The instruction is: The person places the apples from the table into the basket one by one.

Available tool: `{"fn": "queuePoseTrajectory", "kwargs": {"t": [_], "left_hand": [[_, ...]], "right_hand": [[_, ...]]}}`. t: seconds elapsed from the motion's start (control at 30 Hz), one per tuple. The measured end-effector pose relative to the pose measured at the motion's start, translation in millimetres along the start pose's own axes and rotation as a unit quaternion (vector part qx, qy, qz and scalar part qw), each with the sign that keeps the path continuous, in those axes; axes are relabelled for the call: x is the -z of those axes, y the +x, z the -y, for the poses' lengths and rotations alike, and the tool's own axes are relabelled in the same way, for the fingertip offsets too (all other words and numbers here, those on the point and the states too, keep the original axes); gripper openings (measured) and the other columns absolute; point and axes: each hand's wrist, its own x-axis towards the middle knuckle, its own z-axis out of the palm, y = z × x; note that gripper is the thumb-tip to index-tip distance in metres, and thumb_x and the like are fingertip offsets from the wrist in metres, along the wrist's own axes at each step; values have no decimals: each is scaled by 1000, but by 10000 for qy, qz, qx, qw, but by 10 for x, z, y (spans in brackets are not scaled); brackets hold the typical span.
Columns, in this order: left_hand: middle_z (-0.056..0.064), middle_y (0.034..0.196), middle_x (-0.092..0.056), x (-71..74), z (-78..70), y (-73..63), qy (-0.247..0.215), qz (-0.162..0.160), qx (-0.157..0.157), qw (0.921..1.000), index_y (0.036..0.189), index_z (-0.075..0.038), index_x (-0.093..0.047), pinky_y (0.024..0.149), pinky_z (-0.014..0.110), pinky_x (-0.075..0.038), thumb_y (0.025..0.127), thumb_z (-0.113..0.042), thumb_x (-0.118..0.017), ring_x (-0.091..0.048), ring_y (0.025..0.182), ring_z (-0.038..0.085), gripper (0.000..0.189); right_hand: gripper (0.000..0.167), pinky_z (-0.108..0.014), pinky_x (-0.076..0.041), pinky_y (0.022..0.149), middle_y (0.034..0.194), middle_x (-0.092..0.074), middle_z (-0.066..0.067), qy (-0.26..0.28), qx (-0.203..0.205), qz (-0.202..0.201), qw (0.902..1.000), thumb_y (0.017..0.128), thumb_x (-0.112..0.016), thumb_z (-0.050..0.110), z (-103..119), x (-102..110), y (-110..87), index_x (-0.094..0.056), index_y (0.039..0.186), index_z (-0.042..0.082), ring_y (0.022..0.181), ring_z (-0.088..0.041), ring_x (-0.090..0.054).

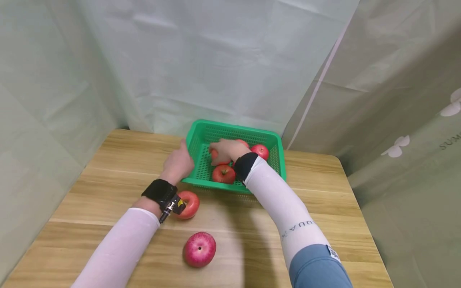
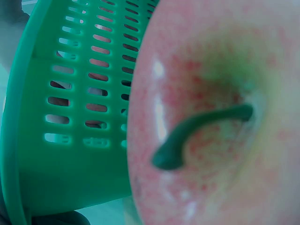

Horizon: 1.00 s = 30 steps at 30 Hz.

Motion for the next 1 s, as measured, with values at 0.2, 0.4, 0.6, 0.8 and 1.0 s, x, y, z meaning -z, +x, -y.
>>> {"fn": "queuePoseTrajectory", "kwargs": {"t": [0.2, 0.4, 0.6, 0.8, 1.0], "left_hand": [[24, 91, -63, 2, 8, 12, -7, 18, 27, 10000, 168, 6, -6, 54, 42, -49, 101, -9, -50, -64, 71, 35, 82], [27, 93, -64, 5, -6, -8, 18, -1, 33, 10000, 168, 5, -8, 56, 44, -49, 101, -10, -50, -64, 73, 36, 80], [27, 95, -64, 10, -30, -32, 52, 0, 31, 10000, 167, 5, -9, 57, 45, -50, 100, -10, -50, -65, 75, 37, 80], [26, 92, -63, 25, -26, -24, 44, 61, 27, 10000, 168, 5, -6, 54, 42, -49, 101, -10, -49, -64, 70, 34, 80], [24, 88, -63, 12, -8, -8, 3, 134, 52, 9999, 168, 5, -4, 52, 41, -48, 101, -9, -48, -63, 65, 33, 81]], "right_hand": [[60, -48, -49, 101, 140, -58, -7, 96, -52, -78, 9999, 100, -72, 46, -14, -17, -2, -55, 153, 24, 130, -26, -54], [60, -47, -48, 104, 143, -57, -9, 98, -1, -5, 10000, 101, -71, 44, -13, -88, 27, -54, 154, 23, 134, -27, -52], [59, -52, -47, 107, 150, -52, -14, 81, 4, 29, 10000, 103, -70, 45, -18, -132, 28, -53, 155, 22, 140, -32, -47], [62, -54, -42, 112, 157, -46, -16, 96, -18, 86, 9999, 103, -68, 47, -18, -111, 23, -50, 157, 22, 147, -34, -41], [65, -56, -40, 115, 164, -41, -18, 33, -62, 129, 9999, 103, -68, 49, -20, -117, 32, -48, 160, 25, 152, -35, -38]]}}
